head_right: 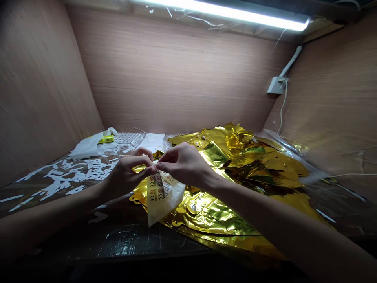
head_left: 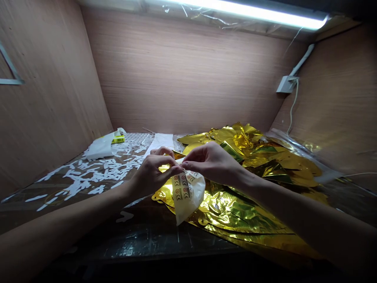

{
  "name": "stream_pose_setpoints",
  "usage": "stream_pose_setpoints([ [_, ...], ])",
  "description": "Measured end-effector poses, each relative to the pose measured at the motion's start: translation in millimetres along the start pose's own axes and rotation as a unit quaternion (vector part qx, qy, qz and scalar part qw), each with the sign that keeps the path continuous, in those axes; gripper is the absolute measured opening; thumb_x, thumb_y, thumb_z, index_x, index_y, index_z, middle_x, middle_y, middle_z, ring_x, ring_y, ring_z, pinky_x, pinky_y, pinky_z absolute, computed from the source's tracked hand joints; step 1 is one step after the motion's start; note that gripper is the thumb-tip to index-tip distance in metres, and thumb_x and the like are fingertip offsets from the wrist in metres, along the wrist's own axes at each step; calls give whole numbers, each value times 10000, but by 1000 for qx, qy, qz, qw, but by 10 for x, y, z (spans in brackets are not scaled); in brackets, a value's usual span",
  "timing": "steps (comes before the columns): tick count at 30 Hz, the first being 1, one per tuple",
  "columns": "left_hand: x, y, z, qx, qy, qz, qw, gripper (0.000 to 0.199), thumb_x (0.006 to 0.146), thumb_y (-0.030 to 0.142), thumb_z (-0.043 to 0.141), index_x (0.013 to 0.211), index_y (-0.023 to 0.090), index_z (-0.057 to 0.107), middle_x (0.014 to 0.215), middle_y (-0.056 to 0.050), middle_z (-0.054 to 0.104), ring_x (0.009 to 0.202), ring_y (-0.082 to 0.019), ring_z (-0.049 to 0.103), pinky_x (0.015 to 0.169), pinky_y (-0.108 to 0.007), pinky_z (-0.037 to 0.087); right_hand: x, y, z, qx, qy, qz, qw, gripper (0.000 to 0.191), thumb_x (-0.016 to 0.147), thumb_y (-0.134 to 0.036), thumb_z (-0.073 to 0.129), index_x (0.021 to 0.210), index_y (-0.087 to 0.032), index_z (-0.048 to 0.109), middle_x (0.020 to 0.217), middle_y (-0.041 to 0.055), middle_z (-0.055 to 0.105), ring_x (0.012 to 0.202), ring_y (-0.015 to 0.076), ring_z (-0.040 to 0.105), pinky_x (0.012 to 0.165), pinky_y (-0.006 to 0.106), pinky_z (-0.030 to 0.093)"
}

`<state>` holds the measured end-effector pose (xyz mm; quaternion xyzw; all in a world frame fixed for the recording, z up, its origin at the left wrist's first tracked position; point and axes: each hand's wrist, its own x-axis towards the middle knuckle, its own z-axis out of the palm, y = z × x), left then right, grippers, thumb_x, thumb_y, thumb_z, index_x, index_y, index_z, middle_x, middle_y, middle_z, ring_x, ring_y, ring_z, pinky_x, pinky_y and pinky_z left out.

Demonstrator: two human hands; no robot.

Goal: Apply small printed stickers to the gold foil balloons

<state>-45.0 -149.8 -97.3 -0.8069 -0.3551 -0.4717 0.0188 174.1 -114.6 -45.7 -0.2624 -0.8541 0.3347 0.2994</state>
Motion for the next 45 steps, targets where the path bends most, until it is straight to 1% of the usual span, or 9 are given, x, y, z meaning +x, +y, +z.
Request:
stream_pose_setpoints([
  [5,18,-79,-10,-53,19,-30,998,315,956,423,660,766,177,706,859,-45,619,813,-165,602,775,-327,490,-74,-81,59,-120,103,-105,982,129,911,-261,680,857,-198,780,814,16,763,719,151,656,706,313,508],
  [9,53,-227,-55,-65,72,-66,993,294,932,437,687,777,189,718,844,-48,645,828,-185,612,805,-349,499,-130,-38,53,-65,158,-172,970,74,929,-248,681,903,-219,744,1014,38,745,976,186,679,916,350,525],
  [13,128,-463,-157,-82,168,-160,969,283,918,470,691,851,202,755,825,-50,728,760,-188,635,746,-334,518,-177,85,24,15,55,-119,991,99,905,-296,721,849,-219,748,1205,61,686,1149,217,636,999,386,499],
  [16,172,-632,-230,-67,254,-190,946,279,919,452,693,883,183,758,842,-56,750,729,-176,639,707,-309,513,-209,202,61,36,-48,-57,997,116,882,-295,741,816,-200,754,1159,79,682,1105,212,647,998,394,486],
  [18,182,-695,-257,-53,284,-189,939,274,923,435,691,910,168,755,863,-62,752,744,-175,640,712,-305,511,-216,299,114,34,-76,-39,996,128,863,-291,758,783,-193,746,1078,76,694,1062,207,654,989,395,481],
  [21,179,-703,-259,-46,280,-183,941,260,929,428,691,905,177,754,875,-53,751,756,-174,639,726,-307,510,-214,458,193,18,-64,-12,998,141,852,-286,769,753,-191,735,1032,70,705,1048,203,652,980,389,478],
  [26,169,-642,-228,-33,244,-155,957,254,943,382,706,917,134,759,829,-33,745,723,-143,621,686,-293,491,-264,628,225,-22,-44,25,998,127,872,-285,753,790,-188,753,1138,81,686,1056,195,649,951,372,494],
  [36,159,-618,-222,-30,225,-156,961,322,944,407,715,922,88,752,800,-5,728,700,-107,584,663,-271,457,-305,707,261,-43,-34,20,998,105,856,-240,748,760,-199,760,1069,71,724,1003,203,672,945,386,493],
  [45,153,-649,-216,-31,220,-154,963,340,930,473,718,920,135,757,780,22,719,699,-104,578,654,-272,457,-293,773,223,-1,-27,30,999,109,864,-280,748,804,-191,766,1051,82,732,989,205,683,906,378,519],
])
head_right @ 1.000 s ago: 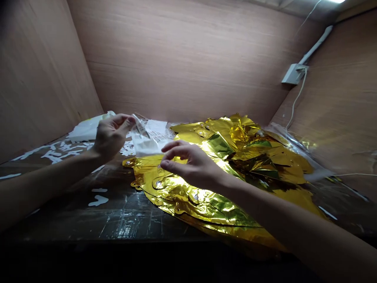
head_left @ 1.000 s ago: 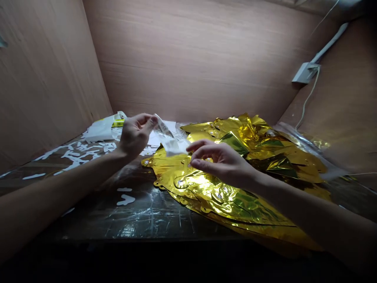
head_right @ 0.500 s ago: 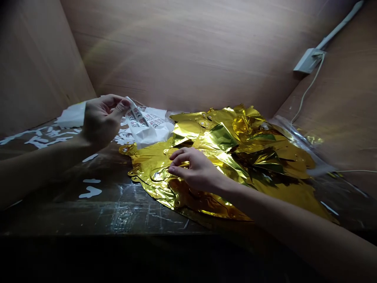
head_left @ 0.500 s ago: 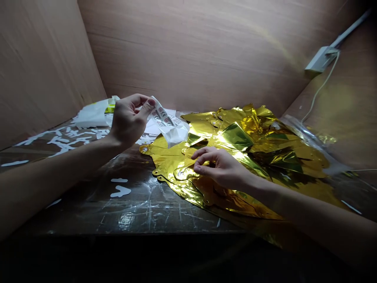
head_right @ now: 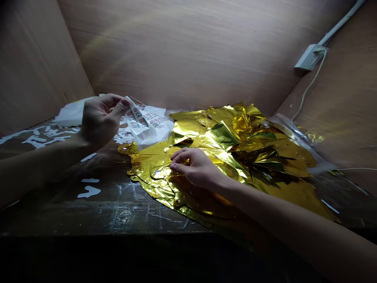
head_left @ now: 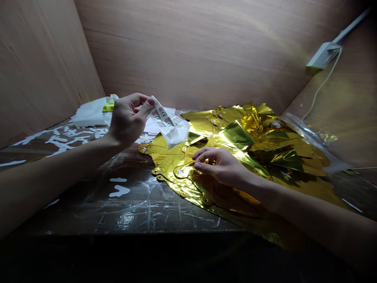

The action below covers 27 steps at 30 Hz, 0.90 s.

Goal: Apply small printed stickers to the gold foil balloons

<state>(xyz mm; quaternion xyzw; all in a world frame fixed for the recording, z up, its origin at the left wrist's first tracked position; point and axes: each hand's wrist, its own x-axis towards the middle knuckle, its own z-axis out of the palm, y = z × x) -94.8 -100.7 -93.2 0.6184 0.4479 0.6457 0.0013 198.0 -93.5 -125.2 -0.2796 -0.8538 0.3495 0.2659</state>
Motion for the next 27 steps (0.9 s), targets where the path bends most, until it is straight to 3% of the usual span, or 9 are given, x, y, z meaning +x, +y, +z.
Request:
stream_pose_setpoints([
  [20,3,-18,19,4,8,20,1000,247,939,342,702,896,108,767,759,-42,729,634,-102,575,592,-237,448,3,7,20,-28,2,3,1000,72,822,-223,777,759,-194,793,992,72,761,911,197,709,864,362,536],
  [27,-3,1,8,8,-1,15,1000,283,950,363,697,909,89,754,775,-49,732,668,-117,595,635,-251,477,9,-18,21,-70,17,2,997,81,759,-302,860,780,-233,823,998,50,777,906,197,713,883,370,533],
])
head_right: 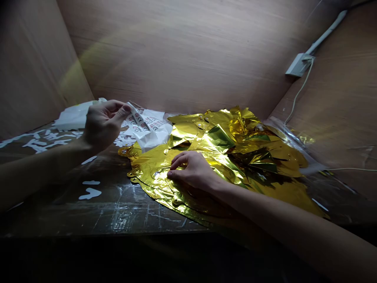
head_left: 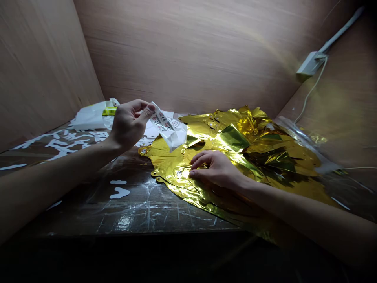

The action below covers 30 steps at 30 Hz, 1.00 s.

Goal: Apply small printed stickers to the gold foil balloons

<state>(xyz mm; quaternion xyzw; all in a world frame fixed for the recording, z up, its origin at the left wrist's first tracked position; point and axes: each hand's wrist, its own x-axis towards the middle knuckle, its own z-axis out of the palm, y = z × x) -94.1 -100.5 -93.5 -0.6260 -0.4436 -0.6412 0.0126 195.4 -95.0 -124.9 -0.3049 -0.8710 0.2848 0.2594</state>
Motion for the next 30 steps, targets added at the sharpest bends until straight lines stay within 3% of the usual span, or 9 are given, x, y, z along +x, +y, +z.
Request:
stream_pose_setpoints([
  [3,-16,-21,-1,-6,-17,-9,1000,308,951,395,680,921,99,758,796,-61,740,669,-131,616,638,-263,495,45,18,4,-17,2,6,1000,133,738,-353,868,781,-235,825,933,45,784,843,195,711,831,360,537],
  [8,-33,-21,-17,7,-40,-15,999,318,953,428,639,931,137,763,870,-78,765,750,-172,658,696,-293,523,197,65,0,-53,-14,87,995,325,666,-502,872,810,-214,838,688,36,725,585,148,603,513,275,401],
  [13,-23,1,-59,29,-59,-5,998,321,952,440,629,943,149,766,919,-91,767,827,-209,671,721,-320,519,411,72,-46,14,-55,133,990,571,547,-425,949,1051,-194,814,814,35,754,691,151,644,589,246,447],
  [18,-9,2,-83,30,-71,-7,997,297,936,449,638,929,180,764,925,-75,763,806,-215,660,669,-313,497,587,35,-103,-9,-81,162,984,300,601,-387,915,802,-184,822,756,34,741,684,148,620,582,243,418],
  [21,1,-7,-93,32,-73,-8,997,289,929,449,639,918,188,762,901,-69,757,800,-217,656,661,-316,495,649,9,-138,-19,-103,166,981,195,699,-346,843,803,-183,823,717,31,726,637,129,589,575,243,408],
  [25,18,-58,-106,38,-70,-12,997,322,931,464,626,936,174,765,876,-74,752,810,-221,651,651,-314,498,644,21,-204,-26,-133,132,982,200,822,-351,733,830,-170,817,724,34,728,611,115,577,586,246,414],
  [30,77,-170,-147,45,-53,-17,997,328,921,454,648,937,152,776,890,-87,755,798,-202,645,695,-313,499,427,-30,-194,-49,-118,55,990,178,848,-335,731,888,-177,801,857,58,760,768,151,644,717,270,470],
])
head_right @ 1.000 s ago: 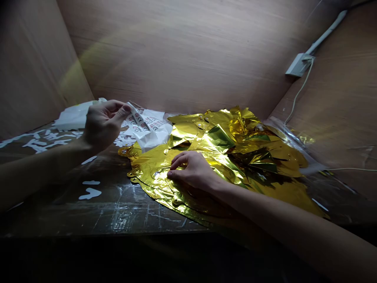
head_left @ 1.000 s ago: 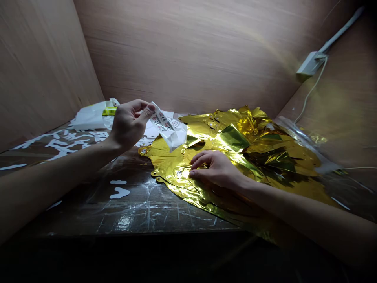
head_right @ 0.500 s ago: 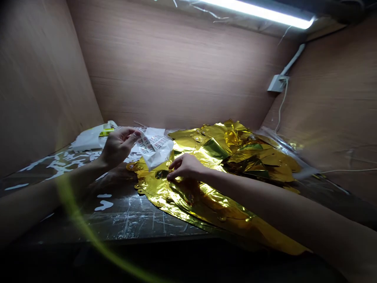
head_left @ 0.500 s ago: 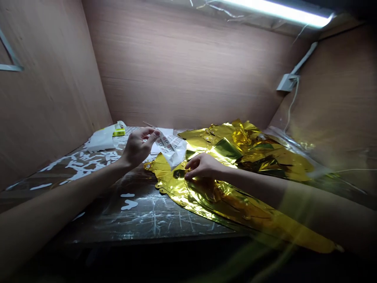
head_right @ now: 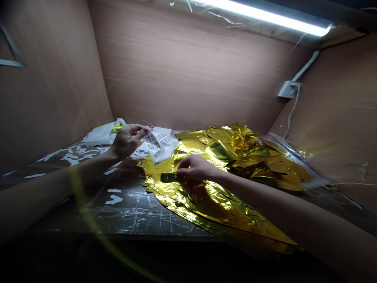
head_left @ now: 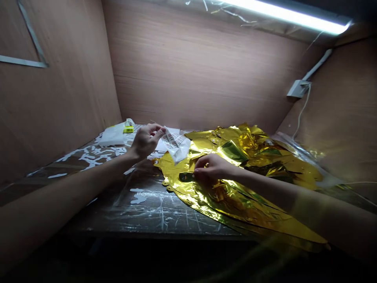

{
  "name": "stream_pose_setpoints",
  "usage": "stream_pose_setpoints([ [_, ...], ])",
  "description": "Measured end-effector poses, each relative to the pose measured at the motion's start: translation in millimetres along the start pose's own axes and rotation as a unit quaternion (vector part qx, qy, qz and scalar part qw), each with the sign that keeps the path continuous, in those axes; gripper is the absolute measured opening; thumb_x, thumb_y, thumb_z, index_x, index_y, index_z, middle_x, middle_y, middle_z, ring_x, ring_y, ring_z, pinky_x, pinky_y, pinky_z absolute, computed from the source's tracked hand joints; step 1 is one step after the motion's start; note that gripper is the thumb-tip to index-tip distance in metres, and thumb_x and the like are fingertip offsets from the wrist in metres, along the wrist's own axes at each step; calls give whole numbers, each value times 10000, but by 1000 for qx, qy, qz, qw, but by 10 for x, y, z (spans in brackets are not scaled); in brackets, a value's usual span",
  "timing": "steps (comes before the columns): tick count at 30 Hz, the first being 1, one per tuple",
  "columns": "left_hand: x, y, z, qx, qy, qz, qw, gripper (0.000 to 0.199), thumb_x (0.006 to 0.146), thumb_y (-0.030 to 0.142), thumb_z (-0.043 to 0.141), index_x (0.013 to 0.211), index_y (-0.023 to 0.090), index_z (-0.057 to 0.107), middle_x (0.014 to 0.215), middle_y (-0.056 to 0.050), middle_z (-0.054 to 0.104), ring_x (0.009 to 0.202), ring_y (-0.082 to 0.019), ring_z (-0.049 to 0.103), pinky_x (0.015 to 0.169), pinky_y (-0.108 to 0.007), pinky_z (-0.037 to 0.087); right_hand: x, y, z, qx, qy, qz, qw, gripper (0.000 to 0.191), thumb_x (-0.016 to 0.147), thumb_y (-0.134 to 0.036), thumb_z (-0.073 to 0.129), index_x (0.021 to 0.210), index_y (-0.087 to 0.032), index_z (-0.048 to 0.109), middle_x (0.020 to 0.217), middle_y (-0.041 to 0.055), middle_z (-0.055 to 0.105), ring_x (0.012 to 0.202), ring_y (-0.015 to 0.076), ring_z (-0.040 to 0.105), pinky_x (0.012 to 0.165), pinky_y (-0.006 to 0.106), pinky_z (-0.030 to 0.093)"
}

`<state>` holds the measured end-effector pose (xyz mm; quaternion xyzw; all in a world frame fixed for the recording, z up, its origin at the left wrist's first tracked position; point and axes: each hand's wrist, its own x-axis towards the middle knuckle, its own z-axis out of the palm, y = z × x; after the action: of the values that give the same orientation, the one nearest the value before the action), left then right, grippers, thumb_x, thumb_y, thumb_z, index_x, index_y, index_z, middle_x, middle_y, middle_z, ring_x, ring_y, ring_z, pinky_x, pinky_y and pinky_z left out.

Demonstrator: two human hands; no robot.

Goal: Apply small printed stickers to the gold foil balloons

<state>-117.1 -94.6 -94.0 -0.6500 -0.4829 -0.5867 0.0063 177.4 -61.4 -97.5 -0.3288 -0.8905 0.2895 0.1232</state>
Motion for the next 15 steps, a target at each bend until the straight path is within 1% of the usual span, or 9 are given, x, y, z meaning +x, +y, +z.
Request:
stream_pose_setpoints([
  [2,47,-44,-42,0,15,-4,1000,337,922,466,648,927,153,776,873,-84,755,770,-190,639,678,-301,492,-97,-27,72,-26,28,-48,998,192,842,-377,752,922,-207,792,913,54,755,841,166,650,763,286,476],
  [4,104,-82,-101,-4,36,-9,999,352,930,477,634,923,152,770,842,-76,750,709,-172,621,631,-284,474,-148,-21,148,-38,48,-75,995,192,824,-391,772,920,-225,790,938,46,747,857,171,655,774,295,485],
  [6,162,-113,-169,-7,62,-15,998,348,934,467,632,917,144,761,815,-69,742,665,-155,605,610,-273,462,-139,19,205,-22,50,-64,996,167,832,-355,753,919,-219,795,936,45,756,837,172,676,759,297,507],
  [9,228,-148,-247,-10,99,-19,995,303,924,412,650,906,126,748,802,-64,731,669,-144,605,637,-266,471,-71,83,219,6,37,-28,999,162,823,-220,684,928,-204,806,905,47,781,799,175,707,724,293,538],
  [10,238,-154,-259,-12,102,-18,994,288,920,397,657,903,124,746,801,-62,728,677,-143,605,645,-264,476,-51,90,201,3,35,-26,999,189,797,-180,671,923,-203,810,887,46,785,773,175,707,706,294,541],
  [12,240,-147,-258,-19,96,-12,995,270,915,385,665,911,128,746,810,-57,724,697,-145,608,659,-264,494,-27,69,134,-7,42,-29,999,241,744,-130,666,916,-208,815,895,47,787,773,182,704,716,310,546],
  [13,230,-129,-246,-24,86,-5,996,263,916,385,667,919,135,748,830,-57,725,718,-150,614,669,-267,507,-21,40,89,-17,59,-42,997,250,733,-125,666,915,-213,815,906,47,787,788,186,702,738,325,548],
  [15,191,-50,-206,-36,62,16,997,234,917,378,671,919,160,757,927,-69,725,820,-170,639,710,-280,537,-16,-49,-13,-42,126,-92,987,228,756,-150,668,920,-222,809,932,46,782,821,192,694,784,354,546],
])
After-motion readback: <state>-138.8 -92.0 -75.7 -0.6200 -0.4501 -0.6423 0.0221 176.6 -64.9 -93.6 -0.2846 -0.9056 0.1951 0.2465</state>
